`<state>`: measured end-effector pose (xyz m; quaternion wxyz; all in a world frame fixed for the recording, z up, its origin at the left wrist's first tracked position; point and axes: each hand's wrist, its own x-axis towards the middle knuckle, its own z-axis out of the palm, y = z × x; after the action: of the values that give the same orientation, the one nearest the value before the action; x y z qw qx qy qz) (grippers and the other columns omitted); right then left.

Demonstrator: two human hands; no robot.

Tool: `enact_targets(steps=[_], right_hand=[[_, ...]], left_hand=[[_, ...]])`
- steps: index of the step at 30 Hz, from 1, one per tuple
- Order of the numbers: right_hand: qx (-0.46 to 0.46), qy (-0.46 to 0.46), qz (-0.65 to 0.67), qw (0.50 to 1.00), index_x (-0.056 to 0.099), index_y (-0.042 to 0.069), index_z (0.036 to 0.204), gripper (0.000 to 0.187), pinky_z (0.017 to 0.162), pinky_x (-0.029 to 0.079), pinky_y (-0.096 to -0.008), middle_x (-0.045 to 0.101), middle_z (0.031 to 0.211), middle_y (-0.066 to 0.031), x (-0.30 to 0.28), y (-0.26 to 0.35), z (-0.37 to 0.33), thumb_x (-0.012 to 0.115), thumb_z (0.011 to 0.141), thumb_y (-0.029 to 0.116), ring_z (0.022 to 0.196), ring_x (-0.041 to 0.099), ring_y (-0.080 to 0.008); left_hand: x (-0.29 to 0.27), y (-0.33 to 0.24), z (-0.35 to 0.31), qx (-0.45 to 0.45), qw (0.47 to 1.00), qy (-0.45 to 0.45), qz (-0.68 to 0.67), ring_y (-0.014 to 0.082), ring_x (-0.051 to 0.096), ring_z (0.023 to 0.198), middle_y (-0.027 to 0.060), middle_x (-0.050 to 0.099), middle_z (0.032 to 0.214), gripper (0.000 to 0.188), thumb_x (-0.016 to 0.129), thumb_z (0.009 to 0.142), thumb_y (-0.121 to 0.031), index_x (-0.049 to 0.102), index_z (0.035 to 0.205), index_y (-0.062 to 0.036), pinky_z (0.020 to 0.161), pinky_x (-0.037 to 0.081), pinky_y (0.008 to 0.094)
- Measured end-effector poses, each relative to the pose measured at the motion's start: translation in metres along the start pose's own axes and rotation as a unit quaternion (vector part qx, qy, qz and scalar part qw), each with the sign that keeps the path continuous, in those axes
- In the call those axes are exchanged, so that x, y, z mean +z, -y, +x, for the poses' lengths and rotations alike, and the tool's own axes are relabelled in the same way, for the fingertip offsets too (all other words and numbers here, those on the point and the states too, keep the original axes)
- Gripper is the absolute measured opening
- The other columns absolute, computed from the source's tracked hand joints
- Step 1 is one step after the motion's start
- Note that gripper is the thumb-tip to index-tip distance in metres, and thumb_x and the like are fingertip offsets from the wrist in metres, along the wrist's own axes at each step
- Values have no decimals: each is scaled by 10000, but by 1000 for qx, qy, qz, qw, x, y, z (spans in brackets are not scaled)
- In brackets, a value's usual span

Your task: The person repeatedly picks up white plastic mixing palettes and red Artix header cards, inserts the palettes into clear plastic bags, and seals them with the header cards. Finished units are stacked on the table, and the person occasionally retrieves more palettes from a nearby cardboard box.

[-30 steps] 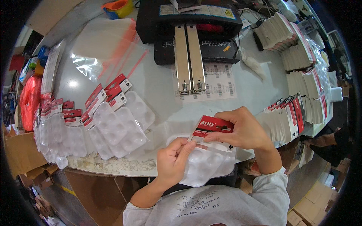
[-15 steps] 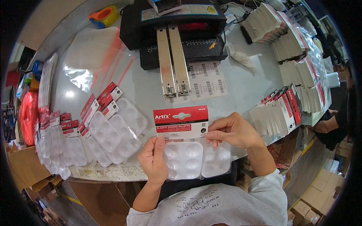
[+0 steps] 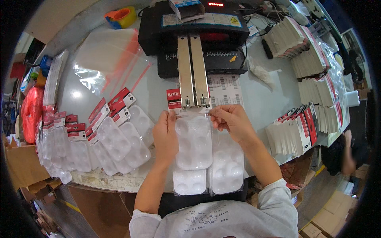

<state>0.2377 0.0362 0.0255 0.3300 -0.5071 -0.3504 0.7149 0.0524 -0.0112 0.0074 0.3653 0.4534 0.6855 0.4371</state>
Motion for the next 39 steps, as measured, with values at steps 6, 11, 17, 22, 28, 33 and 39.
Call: enact_targets(steps=[6, 11, 17, 22, 28, 33, 39], right_hand=[[-33, 22, -6, 999, 646, -14, 813, 164, 490, 422, -205, 610, 677, -41, -9, -15, 9, 587, 851, 135, 527, 556, -95], [-318, -186, -458, 809, 635, 13, 979, 263, 668, 502, -293, 658, 855, -104, -8, 40, -42, 709, 753, 126, 716, 634, -173], [-181, -375, -580, 700, 408, -94, 1272, 728, 952, 394, -320, 569, 1146, -208, -153, 80, -146, 752, 651, 68, 1054, 548, -221], [-177, -321, -498, 786, 446, -87, 1255, 626, 879, 427, -270, 602, 1107, -156, -200, 53, -148, 717, 741, 146, 968, 569, -153], [-174, -438, -556, 685, 554, -27, 1171, 458, 791, 479, -282, 661, 931, -108, -96, 82, -143, 697, 754, 99, 847, 612, -145], [-235, -112, -449, 855, 549, 10, 1145, 526, 795, 478, -273, 649, 1020, -118, -16, 66, -111, 757, 675, 119, 878, 634, -164], [-278, 17, -289, 916, 519, -9, 1102, 498, 772, 482, -282, 644, 927, -136, 15, 80, -94, 752, 698, 166, 854, 617, -156]], left_hand=[[12, 23, 3, -4, 1000, 3, -28, 122, 442, 670, 55, 529, 701, 304, 420, 958, -237, 532, 837, 19, 647, 392, 263], [-28, 4, 2, 38, 983, -70, 167, 253, 544, 711, 142, 574, 738, 321, 383, 957, -240, 556, 860, 12, 705, 429, 353], [-115, -18, -19, 185, 865, -176, 433, 320, 487, 990, 182, 506, 1034, 147, 580, 823, -137, 549, 903, -18, 844, 398, 376], [-49, 13, -60, 141, 948, 99, 269, 299, 493, 940, 135, 503, 940, 163, 649, 752, -104, 519, 823, -35, 833, 392, 378], [-46, 16, -64, 86, 986, 42, 139, 312, 482, 925, 140, 489, 938, 194, 663, 775, -143, 509, 819, -33, 786, 394, 395], [-45, 10, -66, 121, 957, 66, 255, 320, 479, 920, 159, 497, 945, 216, 641, 780, -96, 467, 876, -13, 801, 383, 391], [-56, -13, -80, -20, 990, 119, -68, 173, 548, 770, 77, 564, 809, 94, 566, 858, -63, 489, 864, -11, 817, 429, 300]])
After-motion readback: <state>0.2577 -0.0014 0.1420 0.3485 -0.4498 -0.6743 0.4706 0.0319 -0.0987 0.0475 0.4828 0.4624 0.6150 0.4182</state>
